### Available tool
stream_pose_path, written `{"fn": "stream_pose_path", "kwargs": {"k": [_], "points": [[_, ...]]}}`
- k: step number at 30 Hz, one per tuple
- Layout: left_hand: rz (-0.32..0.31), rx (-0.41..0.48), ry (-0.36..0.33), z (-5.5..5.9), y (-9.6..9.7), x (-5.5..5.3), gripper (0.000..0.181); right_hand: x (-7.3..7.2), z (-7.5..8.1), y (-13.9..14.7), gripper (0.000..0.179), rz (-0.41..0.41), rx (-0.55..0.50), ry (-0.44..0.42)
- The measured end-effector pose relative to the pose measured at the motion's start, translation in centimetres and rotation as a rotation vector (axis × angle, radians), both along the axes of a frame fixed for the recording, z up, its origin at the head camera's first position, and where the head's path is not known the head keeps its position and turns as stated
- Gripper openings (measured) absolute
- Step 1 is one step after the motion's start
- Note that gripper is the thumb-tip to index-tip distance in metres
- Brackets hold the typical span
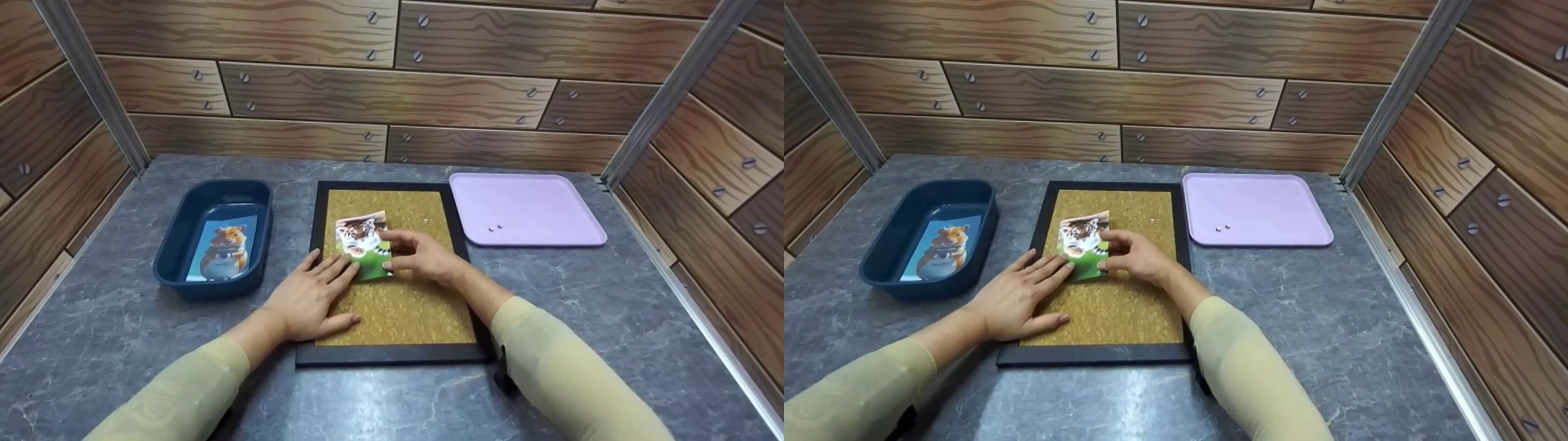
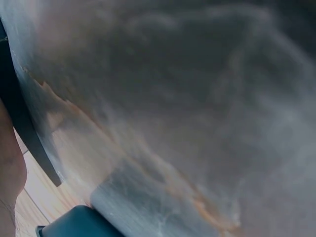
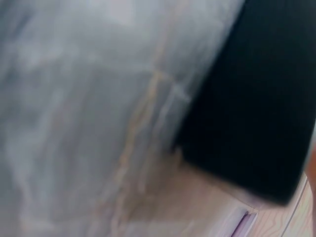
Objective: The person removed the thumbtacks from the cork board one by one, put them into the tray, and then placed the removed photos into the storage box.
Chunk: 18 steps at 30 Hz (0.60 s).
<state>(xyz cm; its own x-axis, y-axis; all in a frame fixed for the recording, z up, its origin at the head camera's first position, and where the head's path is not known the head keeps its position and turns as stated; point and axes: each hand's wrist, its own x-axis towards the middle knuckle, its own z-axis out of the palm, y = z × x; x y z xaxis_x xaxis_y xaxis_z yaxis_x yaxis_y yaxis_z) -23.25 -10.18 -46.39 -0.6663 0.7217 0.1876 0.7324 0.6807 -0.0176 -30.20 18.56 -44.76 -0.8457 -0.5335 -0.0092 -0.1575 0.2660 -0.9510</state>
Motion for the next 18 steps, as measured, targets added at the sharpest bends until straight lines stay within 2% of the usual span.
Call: {"fn": "stream_pose_path", "kwargs": {"k": [10,18], "points": [[0.002,-0.006,0.037,0.31,0.14,-0.02,0.092,-0.40,-0.23,0.38,0.069,0.004,-0.043,-0.043],[0.001,-0.012,0.037,0.36,0.14,-0.13,0.093,-0.66,-0.35,0.52,0.069,0.007,-0.081,-0.069]]}}
